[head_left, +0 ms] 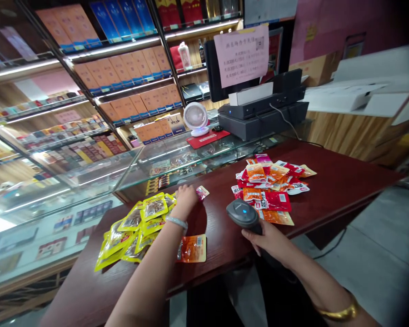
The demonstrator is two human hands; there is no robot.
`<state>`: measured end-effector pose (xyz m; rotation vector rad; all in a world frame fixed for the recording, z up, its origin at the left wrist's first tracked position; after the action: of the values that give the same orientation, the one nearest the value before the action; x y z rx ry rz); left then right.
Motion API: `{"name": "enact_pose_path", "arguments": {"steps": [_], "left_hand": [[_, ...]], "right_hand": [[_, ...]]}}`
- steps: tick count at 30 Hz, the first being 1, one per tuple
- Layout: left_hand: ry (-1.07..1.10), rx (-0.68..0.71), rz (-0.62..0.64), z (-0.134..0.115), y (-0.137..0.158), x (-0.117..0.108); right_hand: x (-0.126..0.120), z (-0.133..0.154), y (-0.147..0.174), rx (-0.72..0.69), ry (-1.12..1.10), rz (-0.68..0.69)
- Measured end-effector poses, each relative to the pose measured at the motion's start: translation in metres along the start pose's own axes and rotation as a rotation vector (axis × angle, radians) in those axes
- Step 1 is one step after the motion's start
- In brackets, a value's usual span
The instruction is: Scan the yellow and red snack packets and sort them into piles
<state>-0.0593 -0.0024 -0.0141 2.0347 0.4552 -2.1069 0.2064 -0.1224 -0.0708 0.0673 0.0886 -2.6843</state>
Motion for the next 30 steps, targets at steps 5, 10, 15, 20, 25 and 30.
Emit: {"name": "enact_pose_path", "arguments": {"steps": [5, 10, 15, 20, 25, 30], "left_hand": [[-0.063, -0.032, 0.079, 0.027, -0.014, 0.006], [0.292, 0.085, 0.077, -0.002, 0.006, -0.004], [0.578, 0.232, 0.056, -0.026, 0.038, -0.015], [0.71, 0.23, 0.081, -0.032, 0.047, -0.012], [1.024, 0.09, 0.222, -0.052, 0.045, 0.009], [1.457, 0.006, 0.436, -0.118, 0.047, 0.02]], "right_hand": [[0.018, 0.004, 0.0, 0.028, 0.024, 0.036], [0.014, 0.019, -0.006, -0.034, 0.033, 0.009], [0.008, 0.037, -0.019, -0.086, 0.015, -0.007], [0.002, 0.041, -0.018, -0.076, 0.018, -0.031], [-0.005, 0.027, -0.01, -0.046, -0.028, -0.054], [-0.016, 0.014, -0.004, -0.044, -0.035, -0.077]]}}
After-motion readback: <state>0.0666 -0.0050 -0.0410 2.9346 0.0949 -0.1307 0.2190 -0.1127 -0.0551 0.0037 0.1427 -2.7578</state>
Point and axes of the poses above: each hand's wrist, its own y-axis away from the middle knuckle, its own x-axis out of the palm, z = x × y, the point moved 10 cm from there along -y, towards the middle knuckle, and after that the axes turned 8 degrees about -x, right-handed, at the moved point
